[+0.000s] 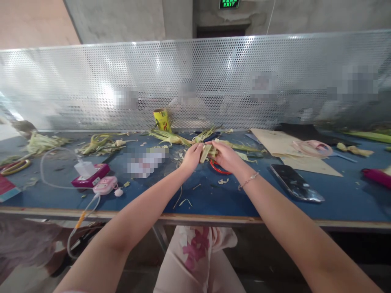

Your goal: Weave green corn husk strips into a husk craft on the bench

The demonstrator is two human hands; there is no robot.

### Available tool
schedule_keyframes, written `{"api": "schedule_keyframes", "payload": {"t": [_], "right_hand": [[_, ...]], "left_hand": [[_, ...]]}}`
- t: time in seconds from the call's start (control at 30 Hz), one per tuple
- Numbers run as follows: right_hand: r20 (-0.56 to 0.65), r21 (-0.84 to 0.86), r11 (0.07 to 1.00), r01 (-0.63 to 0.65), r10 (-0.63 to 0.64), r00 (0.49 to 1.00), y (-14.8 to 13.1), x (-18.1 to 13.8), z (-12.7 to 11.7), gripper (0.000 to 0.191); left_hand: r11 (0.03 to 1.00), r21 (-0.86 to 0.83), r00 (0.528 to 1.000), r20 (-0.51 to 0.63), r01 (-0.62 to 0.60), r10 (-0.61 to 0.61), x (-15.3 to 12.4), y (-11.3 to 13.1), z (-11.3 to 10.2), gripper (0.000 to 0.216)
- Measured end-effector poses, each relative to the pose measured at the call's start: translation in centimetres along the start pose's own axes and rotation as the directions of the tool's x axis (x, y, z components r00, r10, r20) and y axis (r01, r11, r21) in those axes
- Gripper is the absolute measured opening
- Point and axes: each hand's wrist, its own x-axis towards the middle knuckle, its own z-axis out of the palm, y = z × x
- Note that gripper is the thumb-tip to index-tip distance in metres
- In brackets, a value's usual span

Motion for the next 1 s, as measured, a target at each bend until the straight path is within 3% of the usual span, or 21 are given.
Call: {"api": "schedule_keyframes", "payload": {"t": [0.1, 0.17, 0.23, 0.33, 0.47, 0.6, 0.73, 0.8, 0.9, 0.97, 1.0], "right_hand": [[0.007, 0.022, 1.000, 0.021, -0.021, 1.000, 0.1, 0.2, -0.2, 0.019], [0.028, 0.042, 0.999, 0.035, -0.036, 0.999, 0.0, 0.2, -0.3, 0.020], [0.066, 0.065, 0.997, 0.037, -0.042, 0.997, -0.1, 0.1, -0.4, 0.014], [0.115, 0.080, 0.997, 0.015, -0.024, 0.993, -0.2, 0.0, -0.5, 0.014], [0.163, 0.055, 0.997, -0.059, 0.049, 0.985, 0.1, 0.2, -0.6, 0.014], [0.163, 0.056, 0.977, -0.207, 0.196, 0.967, 0.4, 0.2, -0.5, 0.009], [0.187, 0.023, 0.978, -0.205, 0.198, 0.962, 0.5, 0.0, -0.5, 0.013], [0.133, -0.029, 0.989, -0.146, 0.149, 0.980, 0.6, 0.1, -0.6, 0.019], [-0.074, -0.204, 0.978, -0.037, 0.023, 0.997, 0.9, 0.9, -1.2, 0.020], [-0.235, -0.421, 0.907, 0.032, -0.143, 0.962, 1.0, 1.5, -1.8, 0.018], [-0.278, -0.547, 0.833, 0.083, -0.275, 0.920, 1.0, 1.7, -2.1, 0.020]], "left_hand": [[0.953, -0.248, 0.982, 0.119, 0.172, -0.147, 0.6, -0.5, -0.3, 0.018], [0.935, -0.295, 0.979, 0.110, 0.199, -0.174, 0.9, -0.7, -0.4, 0.007], [0.939, -0.299, 0.986, 0.058, 0.169, -0.159, 1.1, -0.9, -0.5, 0.004], [0.957, -0.281, 0.997, 0.006, 0.071, -0.073, 1.1, -1.2, -0.6, 0.016], [0.986, -0.150, 0.996, 0.049, -0.066, 0.074, 1.1, -1.4, -0.7, 0.025], [0.982, 0.002, 0.978, 0.099, -0.187, 0.186, 1.3, -1.5, -0.9, 0.019], [0.981, 0.055, 0.982, -0.002, -0.186, 0.187, 1.5, -1.6, -1.1, 0.018], [0.994, 0.018, 0.989, -0.093, -0.112, 0.113, 1.7, -1.7, -1.1, 0.023], [0.991, -0.132, 0.982, -0.189, -0.030, 0.005, 2.0, -1.8, -1.2, 0.023], [0.968, -0.251, 0.975, -0.219, -0.013, -0.043, 2.2, -1.7, -1.3, 0.018], [0.954, -0.300, 0.971, -0.230, -0.008, -0.064, 2.3, -1.7, -1.3, 0.016]]}}
